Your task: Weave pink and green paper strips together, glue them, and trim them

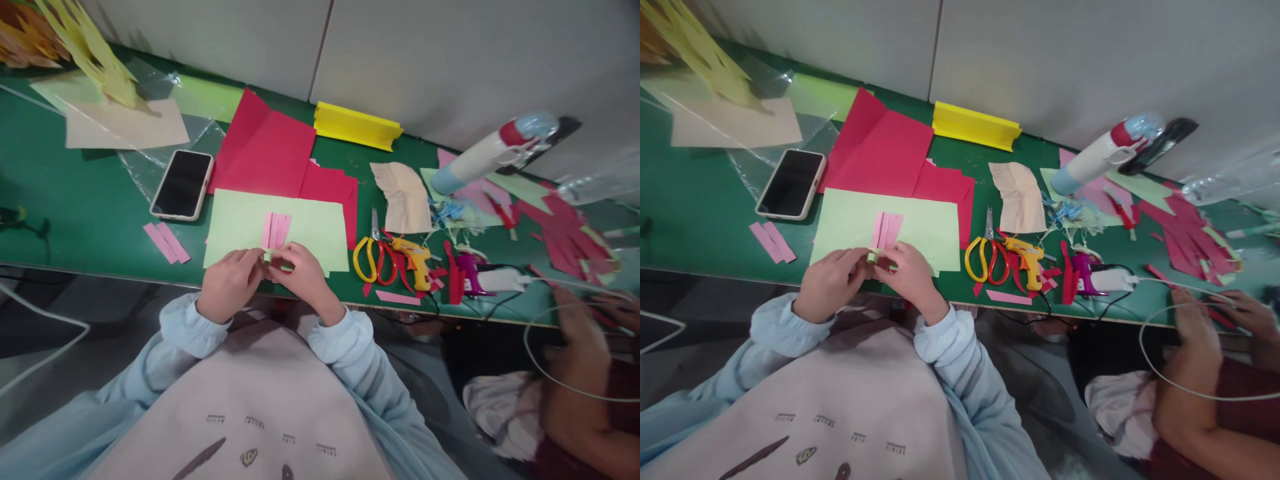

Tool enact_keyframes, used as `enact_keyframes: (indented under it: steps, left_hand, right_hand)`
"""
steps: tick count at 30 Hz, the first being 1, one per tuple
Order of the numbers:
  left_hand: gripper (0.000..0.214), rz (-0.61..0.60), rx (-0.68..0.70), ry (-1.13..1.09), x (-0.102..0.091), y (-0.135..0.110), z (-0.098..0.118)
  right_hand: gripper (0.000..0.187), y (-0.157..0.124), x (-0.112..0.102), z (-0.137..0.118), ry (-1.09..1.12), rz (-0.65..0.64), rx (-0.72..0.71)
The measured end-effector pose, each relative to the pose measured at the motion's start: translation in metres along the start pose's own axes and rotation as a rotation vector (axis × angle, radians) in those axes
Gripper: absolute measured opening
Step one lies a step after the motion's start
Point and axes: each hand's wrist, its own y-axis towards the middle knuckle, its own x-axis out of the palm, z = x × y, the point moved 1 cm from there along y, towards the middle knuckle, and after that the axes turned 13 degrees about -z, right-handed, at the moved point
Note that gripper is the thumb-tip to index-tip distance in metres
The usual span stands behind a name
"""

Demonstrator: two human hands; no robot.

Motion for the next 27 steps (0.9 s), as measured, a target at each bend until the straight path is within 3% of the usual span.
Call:
enact_keyframes:
  steps: [9, 17, 27]
  left_hand:
    - [0.042, -0.024, 0.025, -0.036, 0.001, -0.005, 0.002]
    - [0.045, 0.009, 0.0, 0.021, 0.007, -0.006, 0.005]
    - [0.052, 0.015, -0.003, 0.006, 0.006, -0.007, 0.005]
  right_hand:
    - [0.014, 0.002, -0.008, -0.006, 0.086, -0.005, 0.026]
    - [0.012, 0.01, -0.016, -0.017, 0.072, -0.008, 0.052]
    - [0.013, 0.017, -0.039, -0.029, 0.209, -0.152, 0.089]
